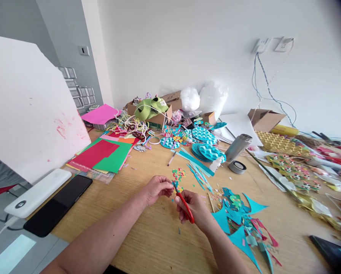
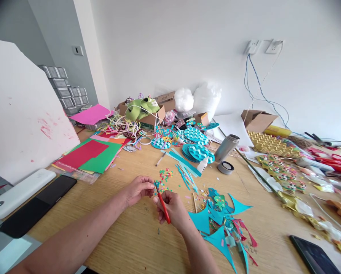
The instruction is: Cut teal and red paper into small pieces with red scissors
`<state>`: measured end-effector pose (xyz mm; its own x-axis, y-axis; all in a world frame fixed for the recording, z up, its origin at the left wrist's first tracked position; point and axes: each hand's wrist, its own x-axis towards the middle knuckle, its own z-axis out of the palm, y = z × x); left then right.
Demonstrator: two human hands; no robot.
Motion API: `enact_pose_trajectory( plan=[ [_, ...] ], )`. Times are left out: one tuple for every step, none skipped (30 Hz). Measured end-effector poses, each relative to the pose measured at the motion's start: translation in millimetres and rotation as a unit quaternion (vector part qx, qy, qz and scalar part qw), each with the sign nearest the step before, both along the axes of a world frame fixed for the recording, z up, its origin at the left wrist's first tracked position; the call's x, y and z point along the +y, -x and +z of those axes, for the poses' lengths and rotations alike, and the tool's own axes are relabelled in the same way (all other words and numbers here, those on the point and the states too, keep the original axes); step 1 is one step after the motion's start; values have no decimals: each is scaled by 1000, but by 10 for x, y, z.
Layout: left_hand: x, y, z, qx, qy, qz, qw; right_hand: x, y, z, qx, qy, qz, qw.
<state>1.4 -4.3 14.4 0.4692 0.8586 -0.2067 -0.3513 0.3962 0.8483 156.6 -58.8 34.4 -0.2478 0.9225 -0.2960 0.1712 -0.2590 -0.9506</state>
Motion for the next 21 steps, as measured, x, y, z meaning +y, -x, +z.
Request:
enact_pose_trajectory(
  plan=[
    [-1, -1, 2, 0, 2, 2, 1000, -1, 3, -2, 1, -1, -1, 1000],
    [-2, -3, 2, 0, 4, 4, 1000, -3, 5, -5, 3, -3, -1, 1000],
    [-2, -4, 1, 0, 5, 6, 1000, -4, 6, -7, 6, -5, -2, 1000],
    [-2, -6, 0, 0, 6, 7, 1000, -4, 7, -9, 9, -6, -4, 1000],
    [-3, -7, -1, 0, 6, 9, 1000, -4, 7, -11, 12, -6, -6, 1000],
    [-4, -9, -2, 0, 6, 10, 1000, -1, 6, -13, 15, -4, -5, 1000],
    [-6, -10, -1, -1, 5, 11, 1000, 2, 5, -14, 17, -1, -4, 1000],
    [-7, -12, 1, -1, 5, 12, 1000, 7, 3, -16, 19, 3, -1, 1000],
    [-9, -13, 3, -1, 4, 13, 1000, 11, 1, -18, 18, 7, 2, 1000],
    [-11, -15, 6, -2, 4, 14, 1000, 16, -1, -20, 18, 10, 6, 1000],
    [-13, -16, 9, -2, 3, 16, 1000, 19, -3, -22, 17, 11, 9, 1000],
    [-14, -16, 12, -2, 2, 19, 1000, 21, -4, -25, 17, 11, 10, 1000],
    [-15, -16, 14, -2, 2, 21, 1000, 22, -3, -27, 17, 10, 10, 1000],
    [-15, -16, 16, -1, 2, 23, 1000, 21, -1, -28, 17, 7, 9, 1000],
    [-15, -15, 16, 0, 1, 25, 1000, 19, 2, -28, 17, 4, 9, 1000],
    [-14, -14, 17, 1, -1, 25, 1000, 16, 5, -28, 18, 2, 8, 1000],
    [-13, -12, 17, 2, -3, 24, 1000, 13, 9, -26, 18, -1, 7, 1000],
    [-13, -11, 17, 2, -4, 23, 1000, 11, 11, -23, 20, -3, 8, 1000],
    [-12, -9, 18, 3, -5, 21, 1000, 9, 13, -20, 22, -3, 8, 1000],
    [-13, -8, 19, 4, -5, 19, 1000, 7, 14, -16, 24, -3, 8, 1000],
    [-13, -8, 22, 6, -6, 17, 1000, 6, 13, -13, 24, -1, 8, 1000]
  ],
)
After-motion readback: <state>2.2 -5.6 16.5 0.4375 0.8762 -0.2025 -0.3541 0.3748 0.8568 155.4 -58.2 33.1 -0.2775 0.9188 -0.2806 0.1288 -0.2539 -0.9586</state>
